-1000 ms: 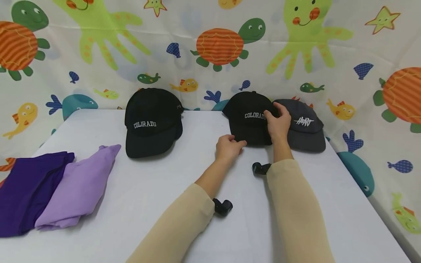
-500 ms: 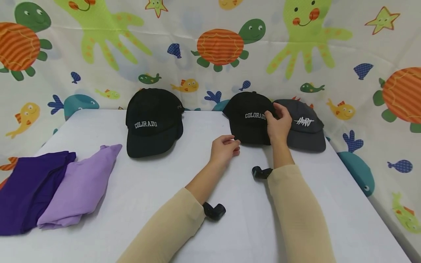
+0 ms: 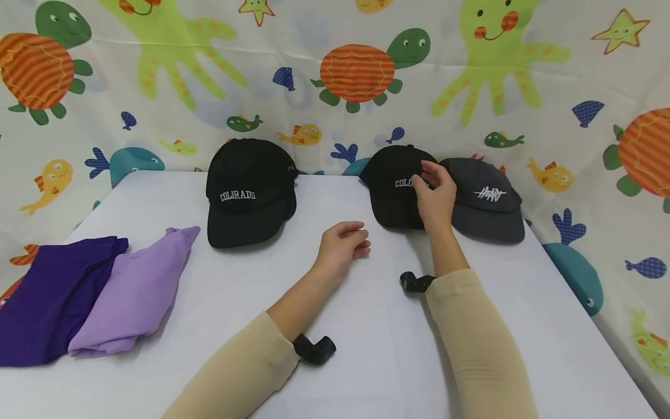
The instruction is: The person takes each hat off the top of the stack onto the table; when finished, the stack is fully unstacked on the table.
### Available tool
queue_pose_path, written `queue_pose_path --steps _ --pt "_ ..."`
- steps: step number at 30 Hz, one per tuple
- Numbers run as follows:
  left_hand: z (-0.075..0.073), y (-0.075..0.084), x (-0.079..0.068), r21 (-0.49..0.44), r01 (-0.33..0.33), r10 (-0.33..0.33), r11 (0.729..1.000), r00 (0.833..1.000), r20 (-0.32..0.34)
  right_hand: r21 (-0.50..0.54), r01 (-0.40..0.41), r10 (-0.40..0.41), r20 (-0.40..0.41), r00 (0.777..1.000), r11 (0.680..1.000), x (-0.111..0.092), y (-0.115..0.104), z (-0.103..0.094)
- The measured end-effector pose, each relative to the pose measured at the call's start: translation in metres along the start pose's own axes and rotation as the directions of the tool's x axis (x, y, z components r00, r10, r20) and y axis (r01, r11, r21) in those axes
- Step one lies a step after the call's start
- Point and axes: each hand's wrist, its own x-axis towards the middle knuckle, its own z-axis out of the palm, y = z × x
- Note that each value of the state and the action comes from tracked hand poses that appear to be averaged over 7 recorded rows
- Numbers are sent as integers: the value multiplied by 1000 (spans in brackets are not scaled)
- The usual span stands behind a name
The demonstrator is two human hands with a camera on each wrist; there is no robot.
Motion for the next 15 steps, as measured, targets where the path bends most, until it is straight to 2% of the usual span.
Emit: queue_pose_path --steps 9,15 --pt "-25 6 -14 21 15 -14 1000 999 -44 -28 13 -11 68 998 1000 -15 -10 12" --pt "-43 13 -23 37 -27 30 999 997 -66 -1 35 -35 115 993 999 -21 -17 24"
